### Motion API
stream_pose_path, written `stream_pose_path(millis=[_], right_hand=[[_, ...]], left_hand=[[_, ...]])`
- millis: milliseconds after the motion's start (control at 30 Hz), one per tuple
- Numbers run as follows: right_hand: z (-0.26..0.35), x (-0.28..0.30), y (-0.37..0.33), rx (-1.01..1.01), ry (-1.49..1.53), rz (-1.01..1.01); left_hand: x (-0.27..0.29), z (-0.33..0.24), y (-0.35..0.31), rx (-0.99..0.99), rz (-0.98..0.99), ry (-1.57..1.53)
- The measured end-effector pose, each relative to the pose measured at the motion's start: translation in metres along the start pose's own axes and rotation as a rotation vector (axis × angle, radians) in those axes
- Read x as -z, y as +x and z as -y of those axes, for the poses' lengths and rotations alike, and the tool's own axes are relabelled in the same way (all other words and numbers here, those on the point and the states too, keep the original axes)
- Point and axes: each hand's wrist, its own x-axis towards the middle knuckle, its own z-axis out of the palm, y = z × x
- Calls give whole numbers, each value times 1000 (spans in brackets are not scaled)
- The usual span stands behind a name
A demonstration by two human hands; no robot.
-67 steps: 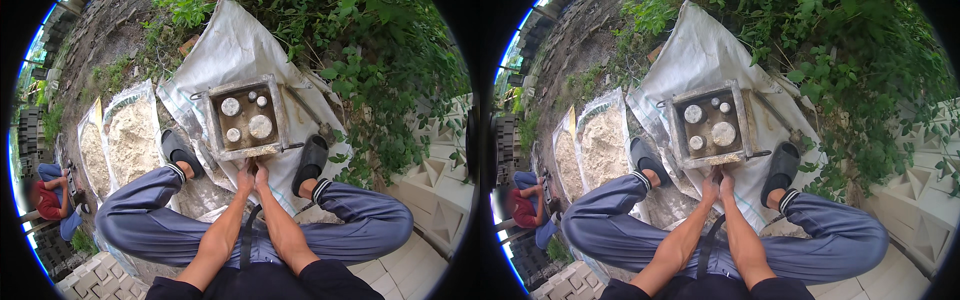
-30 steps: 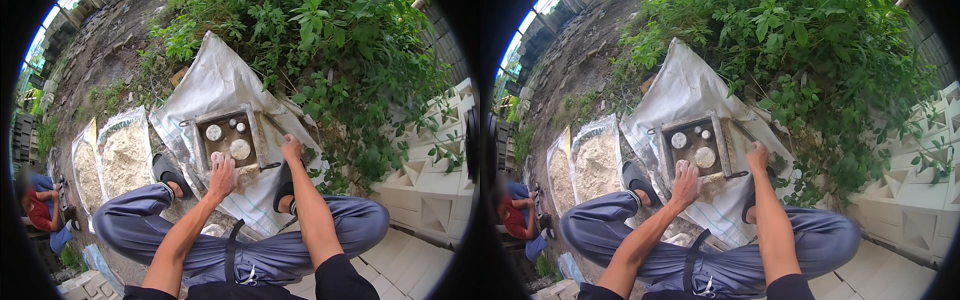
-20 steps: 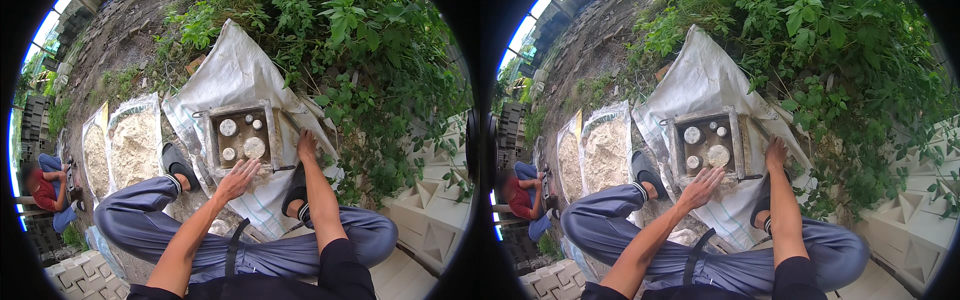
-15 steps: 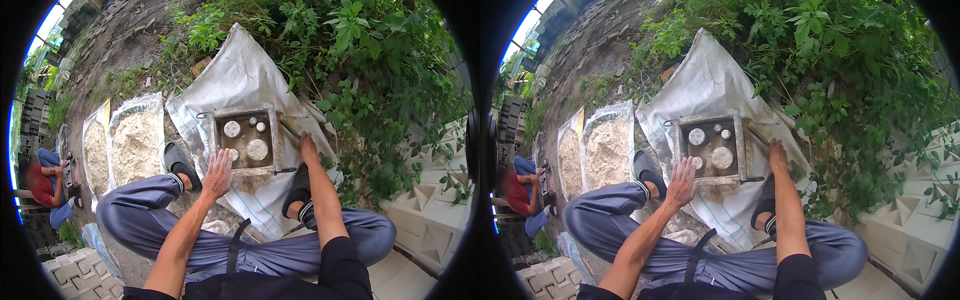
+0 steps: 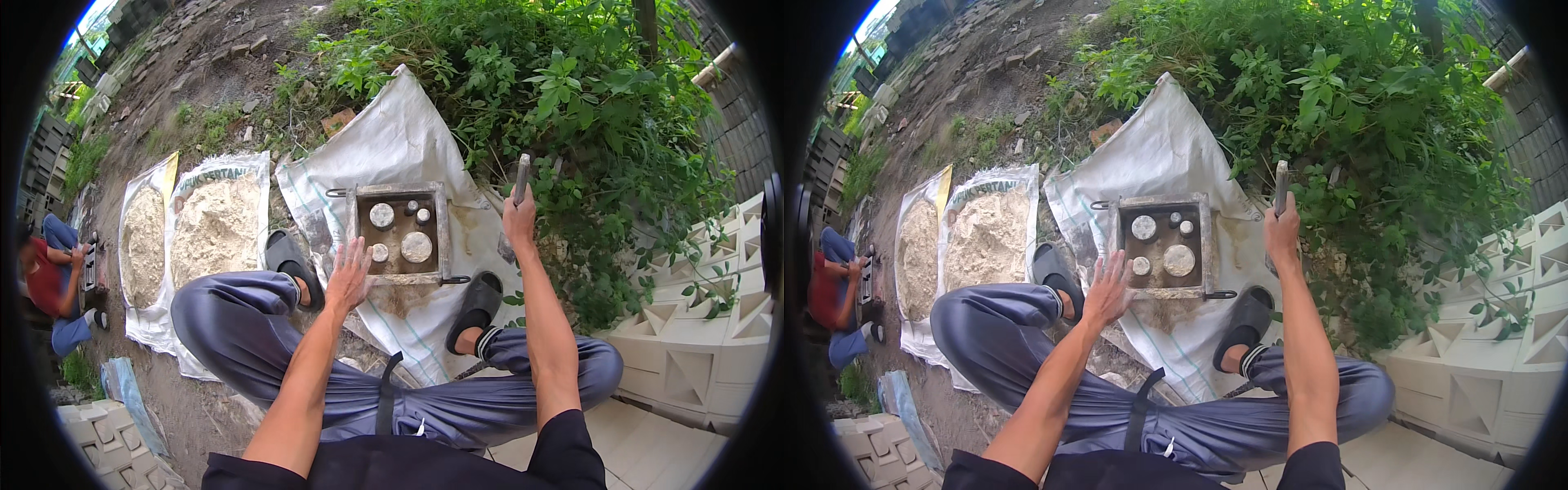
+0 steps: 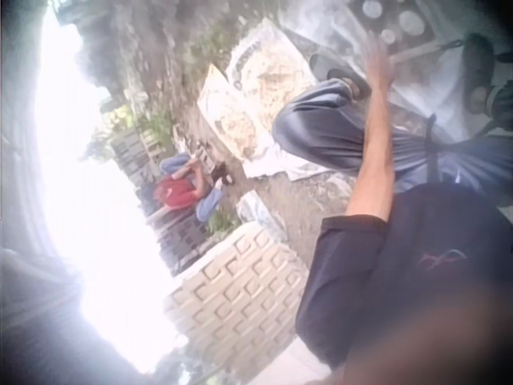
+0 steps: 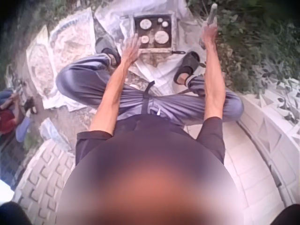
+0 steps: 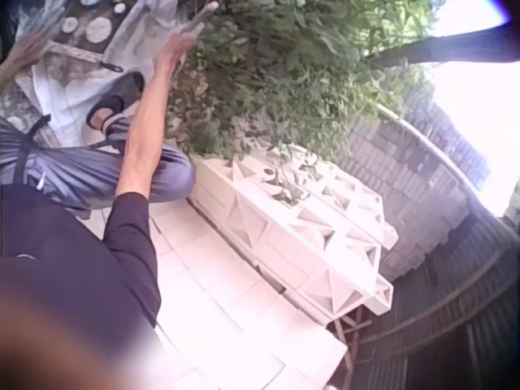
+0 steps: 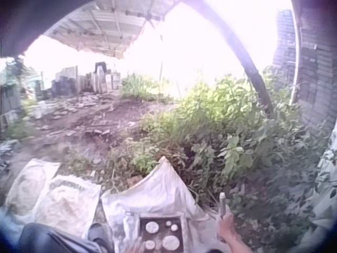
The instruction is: The person fills cylindrical molds within a square frame with a sandy mixture, tamping the material down into each mold using a stone tool held in their right hand.
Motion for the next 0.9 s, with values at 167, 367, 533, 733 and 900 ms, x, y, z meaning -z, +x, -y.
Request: stream_pose_path(millis=[167, 367, 533, 733, 900], right_hand=[[77, 5, -9, 21, 408, 185], [125, -20, -75, -70, 628, 335], [103, -49, -113, 58, 575, 326], [102, -60, -122, -74, 639, 283], [93, -69, -146, 132, 406, 303]], left_hand=[[-23, -33, 28, 584, 11, -129], [-33, 11, 29, 685, 410, -1005], [-39, 12, 31, 732, 421, -1026], [-42, 14, 19, 651, 119, -1210], [-37, 15, 21, 627, -12, -1264]])
